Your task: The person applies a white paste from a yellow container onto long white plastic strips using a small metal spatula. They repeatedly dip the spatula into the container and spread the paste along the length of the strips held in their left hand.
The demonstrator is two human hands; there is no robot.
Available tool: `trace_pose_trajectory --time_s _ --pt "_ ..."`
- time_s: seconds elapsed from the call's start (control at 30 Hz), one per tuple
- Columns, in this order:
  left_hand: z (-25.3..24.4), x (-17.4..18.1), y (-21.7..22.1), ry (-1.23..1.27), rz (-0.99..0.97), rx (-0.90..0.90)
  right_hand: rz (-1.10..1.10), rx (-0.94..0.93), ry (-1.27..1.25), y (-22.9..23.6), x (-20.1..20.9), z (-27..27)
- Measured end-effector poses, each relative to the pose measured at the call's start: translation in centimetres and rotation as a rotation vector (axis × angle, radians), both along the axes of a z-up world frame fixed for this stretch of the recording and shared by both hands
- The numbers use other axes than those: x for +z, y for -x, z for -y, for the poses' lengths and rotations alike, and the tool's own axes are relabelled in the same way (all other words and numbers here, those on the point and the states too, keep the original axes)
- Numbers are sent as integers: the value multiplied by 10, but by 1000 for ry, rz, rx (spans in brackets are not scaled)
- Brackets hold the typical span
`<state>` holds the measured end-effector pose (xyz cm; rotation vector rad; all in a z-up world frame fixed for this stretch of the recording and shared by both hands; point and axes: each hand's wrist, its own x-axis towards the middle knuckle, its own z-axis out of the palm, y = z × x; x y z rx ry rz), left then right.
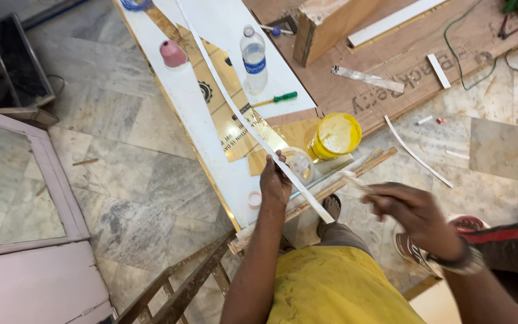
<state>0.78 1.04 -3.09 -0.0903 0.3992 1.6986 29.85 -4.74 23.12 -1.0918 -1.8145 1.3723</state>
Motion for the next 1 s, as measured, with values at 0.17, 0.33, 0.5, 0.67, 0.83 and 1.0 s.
trace_pose_trajectory --time_s 0.17,0.33,0.5,0.67,0.83,1.0 --pt "3 25 -5 7 83 1 -57 106 27 70 -43 -21" --pt "23 66 -7 -32 7 -53 -14 91 101 90 -55 -20" --pt "55 91 -7 -131 98 -200 44 97 -2 101 -45 -16" --pt "60 94 -6 -97 121 -208 231 142 -153 108 -18 -11" --pt "60 73 -9 -109 101 -164 349 164 -187 102 -8 -5" --pt "53 66 -5 -175 46 -118 274 249 -328 84 -7 5"
